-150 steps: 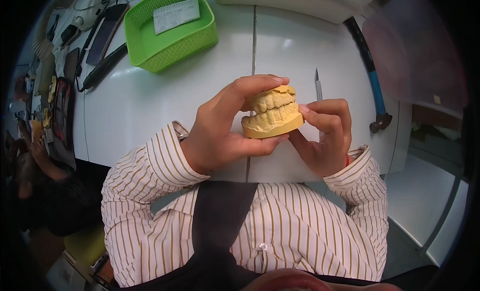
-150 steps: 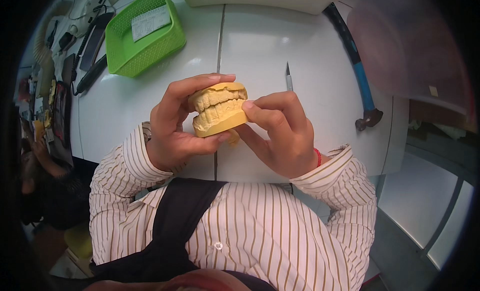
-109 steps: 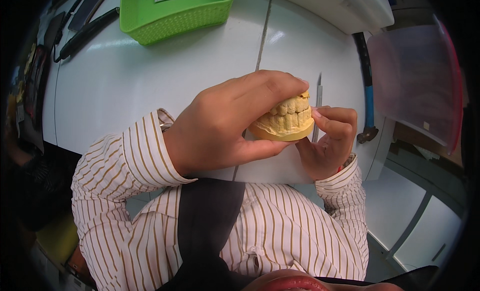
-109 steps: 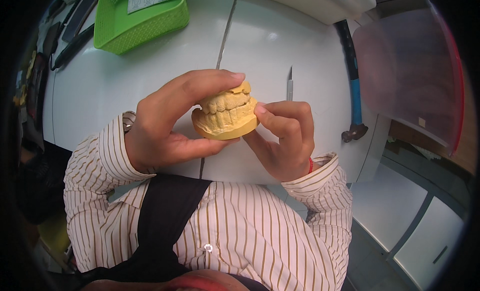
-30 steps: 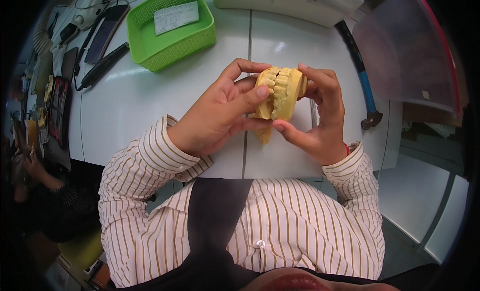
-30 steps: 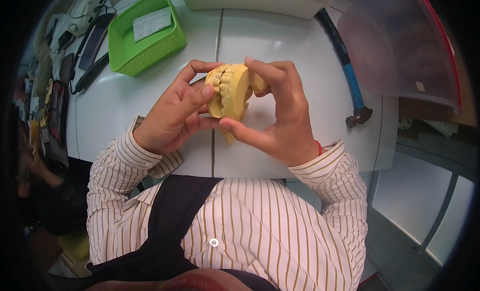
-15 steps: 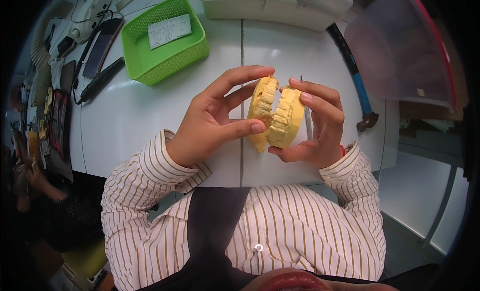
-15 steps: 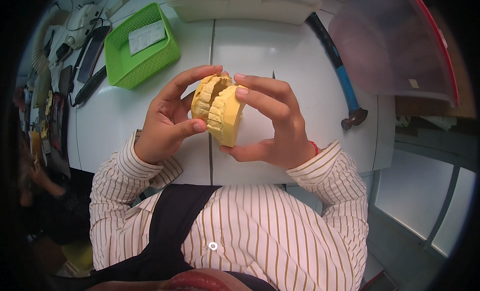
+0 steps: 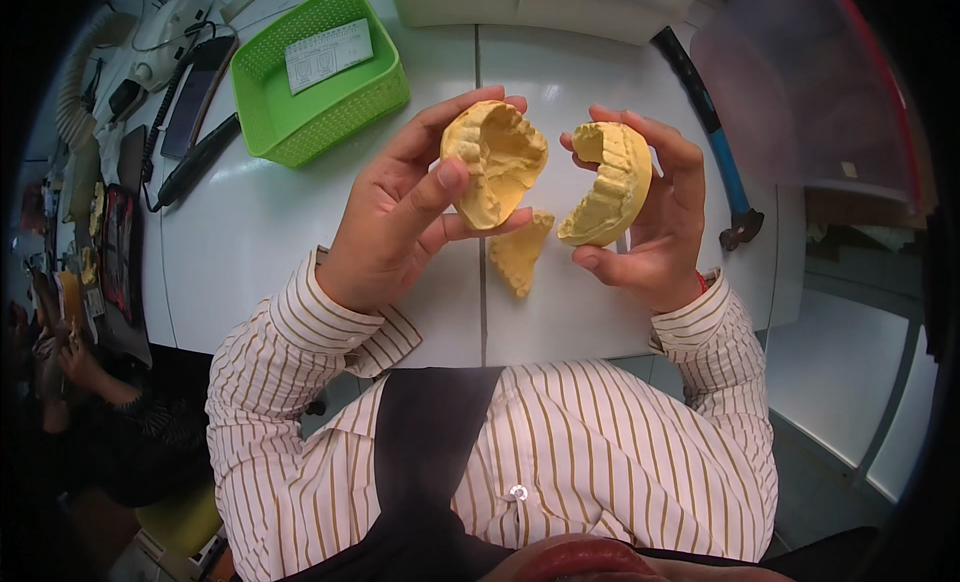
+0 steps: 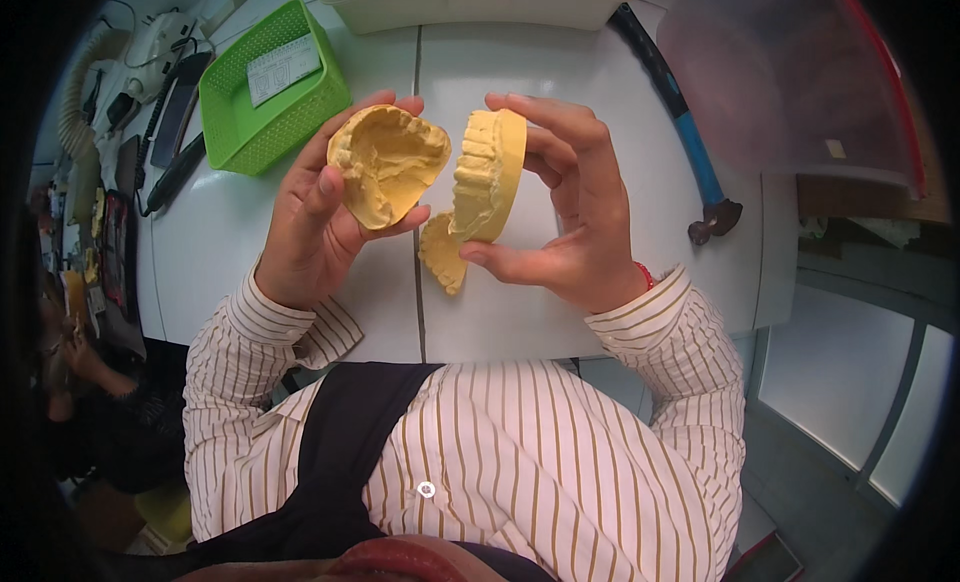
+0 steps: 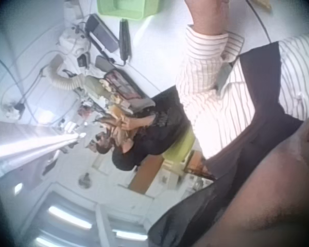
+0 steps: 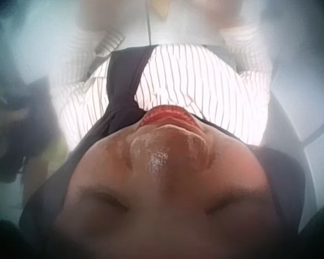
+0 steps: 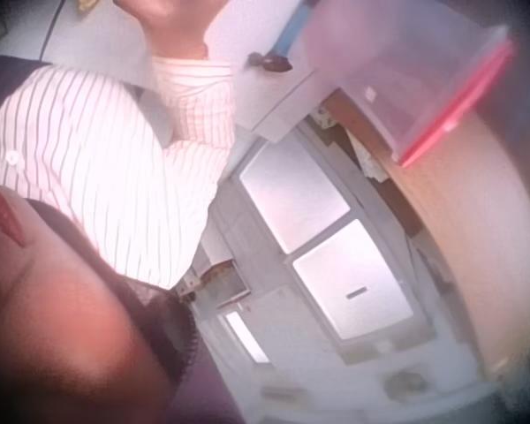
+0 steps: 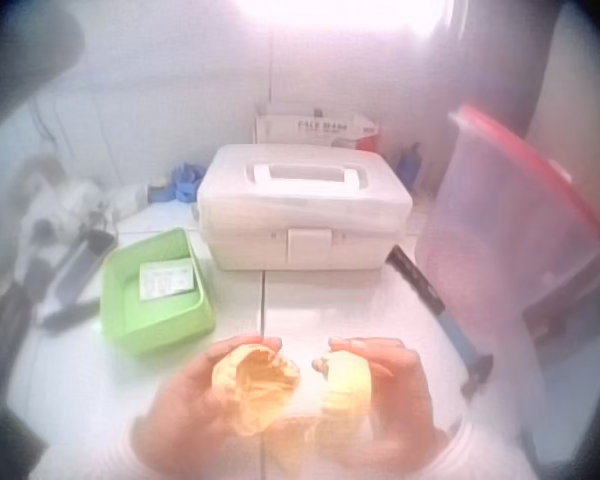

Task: The person holds a yellow dental mold, separates it into two halves, and uses a metal carving tool to refine the edges and surfaces of the mold pieces. The person repeatedly aligns and separates the mold halves while carving.

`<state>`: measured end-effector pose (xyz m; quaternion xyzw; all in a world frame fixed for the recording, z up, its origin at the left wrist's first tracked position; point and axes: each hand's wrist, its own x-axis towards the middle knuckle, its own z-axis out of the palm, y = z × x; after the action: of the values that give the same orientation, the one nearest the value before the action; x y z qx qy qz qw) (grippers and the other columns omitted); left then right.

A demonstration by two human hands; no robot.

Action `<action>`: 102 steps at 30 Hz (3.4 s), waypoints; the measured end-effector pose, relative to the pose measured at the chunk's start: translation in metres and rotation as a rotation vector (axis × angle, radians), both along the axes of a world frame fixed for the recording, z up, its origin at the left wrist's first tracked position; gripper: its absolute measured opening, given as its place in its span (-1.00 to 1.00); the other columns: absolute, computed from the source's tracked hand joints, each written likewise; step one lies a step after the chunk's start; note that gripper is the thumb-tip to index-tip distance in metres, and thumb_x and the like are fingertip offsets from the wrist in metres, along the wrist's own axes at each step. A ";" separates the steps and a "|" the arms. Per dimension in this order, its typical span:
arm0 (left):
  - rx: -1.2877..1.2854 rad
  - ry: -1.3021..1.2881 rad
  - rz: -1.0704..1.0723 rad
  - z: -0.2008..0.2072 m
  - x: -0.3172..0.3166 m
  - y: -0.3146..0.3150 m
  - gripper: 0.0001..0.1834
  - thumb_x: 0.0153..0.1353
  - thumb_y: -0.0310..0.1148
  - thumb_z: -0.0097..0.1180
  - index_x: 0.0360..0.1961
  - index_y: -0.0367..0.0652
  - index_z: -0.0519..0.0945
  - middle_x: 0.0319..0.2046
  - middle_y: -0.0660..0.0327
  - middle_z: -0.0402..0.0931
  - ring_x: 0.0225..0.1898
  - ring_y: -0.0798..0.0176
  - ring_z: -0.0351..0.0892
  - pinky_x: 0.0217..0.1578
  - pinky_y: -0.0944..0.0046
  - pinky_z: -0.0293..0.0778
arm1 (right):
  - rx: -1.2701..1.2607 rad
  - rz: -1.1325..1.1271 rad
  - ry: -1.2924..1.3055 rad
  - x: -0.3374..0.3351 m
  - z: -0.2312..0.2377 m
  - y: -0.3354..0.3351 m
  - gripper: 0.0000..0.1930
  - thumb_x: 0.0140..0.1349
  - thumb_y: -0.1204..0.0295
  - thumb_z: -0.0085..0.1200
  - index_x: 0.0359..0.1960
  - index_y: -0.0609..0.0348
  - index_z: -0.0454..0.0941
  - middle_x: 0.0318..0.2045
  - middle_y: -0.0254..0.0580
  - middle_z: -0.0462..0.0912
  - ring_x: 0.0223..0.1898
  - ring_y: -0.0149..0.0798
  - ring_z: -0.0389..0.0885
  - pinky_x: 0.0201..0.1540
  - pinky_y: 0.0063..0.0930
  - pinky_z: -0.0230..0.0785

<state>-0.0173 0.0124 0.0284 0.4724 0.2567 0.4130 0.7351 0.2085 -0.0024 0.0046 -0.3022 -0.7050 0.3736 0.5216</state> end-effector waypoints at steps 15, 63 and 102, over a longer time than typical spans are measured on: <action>0.135 0.298 0.036 -0.038 -0.016 0.029 -0.28 0.24 -0.53 0.10 0.36 -0.19 0.02 0.22 0.07 0.21 0.21 0.24 0.33 0.20 0.21 0.35 | -0.889 0.221 0.620 -0.001 0.006 0.004 -0.17 0.18 -0.23 -0.15 0.29 0.16 0.11 0.19 0.07 0.31 0.05 -0.02 0.50 0.17 -0.27 0.35; 1.081 1.050 -0.115 -0.021 0.000 -0.011 -0.19 -0.23 -0.07 0.45 0.09 -0.15 0.45 0.09 0.15 0.34 0.08 0.06 0.36 0.09 0.05 0.27 | -0.942 0.204 0.723 0.006 0.001 0.007 -0.12 0.15 -0.33 -0.23 0.30 0.14 0.12 0.16 -0.03 0.36 -0.10 -0.25 0.51 0.02 -0.28 0.42; -0.289 -0.125 -0.194 -0.029 0.025 -0.020 -0.16 0.24 0.05 0.11 0.38 -0.13 0.05 0.15 0.24 0.25 0.14 0.36 0.28 0.07 0.30 0.33 | 0.092 0.165 0.201 -0.013 -0.011 -0.017 -0.03 -0.13 0.13 0.44 0.23 0.19 0.05 0.11 0.06 0.29 0.14 -0.12 0.36 0.15 -0.25 0.33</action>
<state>0.0078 -0.0074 -0.0010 0.3578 0.2206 0.3277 0.8461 0.1958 -0.0195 -0.0063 -0.1800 -0.6878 0.4111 0.5705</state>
